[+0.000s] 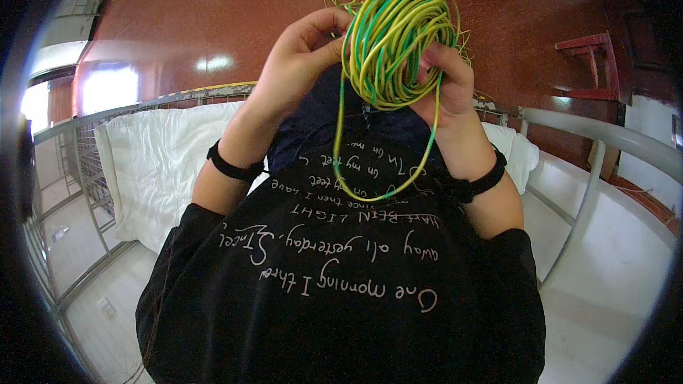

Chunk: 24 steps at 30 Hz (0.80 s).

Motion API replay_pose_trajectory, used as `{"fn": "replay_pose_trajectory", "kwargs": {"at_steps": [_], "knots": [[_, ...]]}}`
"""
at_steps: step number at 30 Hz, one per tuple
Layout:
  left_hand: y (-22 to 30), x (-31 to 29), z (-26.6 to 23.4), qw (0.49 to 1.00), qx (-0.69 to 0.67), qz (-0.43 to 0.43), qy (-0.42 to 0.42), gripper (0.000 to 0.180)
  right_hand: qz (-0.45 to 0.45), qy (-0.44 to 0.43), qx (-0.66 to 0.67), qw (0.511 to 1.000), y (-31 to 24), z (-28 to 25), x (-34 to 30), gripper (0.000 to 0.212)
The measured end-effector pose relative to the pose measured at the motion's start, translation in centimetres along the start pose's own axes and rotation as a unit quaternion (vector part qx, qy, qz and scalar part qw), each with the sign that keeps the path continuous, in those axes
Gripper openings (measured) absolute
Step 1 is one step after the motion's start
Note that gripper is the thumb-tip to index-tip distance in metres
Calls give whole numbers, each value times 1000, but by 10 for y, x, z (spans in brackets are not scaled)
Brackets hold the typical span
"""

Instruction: The person coils a yellow and green wire by hand.

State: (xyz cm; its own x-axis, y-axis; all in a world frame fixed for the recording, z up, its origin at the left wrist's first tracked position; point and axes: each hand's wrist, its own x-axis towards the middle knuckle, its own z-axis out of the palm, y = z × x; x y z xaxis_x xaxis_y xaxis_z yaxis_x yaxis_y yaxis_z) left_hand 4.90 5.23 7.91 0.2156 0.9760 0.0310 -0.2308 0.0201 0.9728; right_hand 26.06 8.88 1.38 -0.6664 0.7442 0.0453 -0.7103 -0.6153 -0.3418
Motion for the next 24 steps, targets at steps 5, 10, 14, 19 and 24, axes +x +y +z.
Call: {"fn": "replay_pose_trajectory", "kwargs": {"at_steps": [5,10,14,19,24], "knots": [[18,3,-12,990,133,-45,0,11,23,42,-82,995,6,-1,4,65],[21,9,-28,981,184,-53,1,10,43,32,-128,990,6,-10,10,63],[18,15,-48,942,334,-13,-40,9,33,65,-196,978,2,-3,15,42],[26,27,-53,911,390,-97,-95,14,85,32,-322,942,-30,-8,23,67],[4,25,-53,965,195,-151,-86,16,94,30,-381,920,-45,-10,23,67]]}}
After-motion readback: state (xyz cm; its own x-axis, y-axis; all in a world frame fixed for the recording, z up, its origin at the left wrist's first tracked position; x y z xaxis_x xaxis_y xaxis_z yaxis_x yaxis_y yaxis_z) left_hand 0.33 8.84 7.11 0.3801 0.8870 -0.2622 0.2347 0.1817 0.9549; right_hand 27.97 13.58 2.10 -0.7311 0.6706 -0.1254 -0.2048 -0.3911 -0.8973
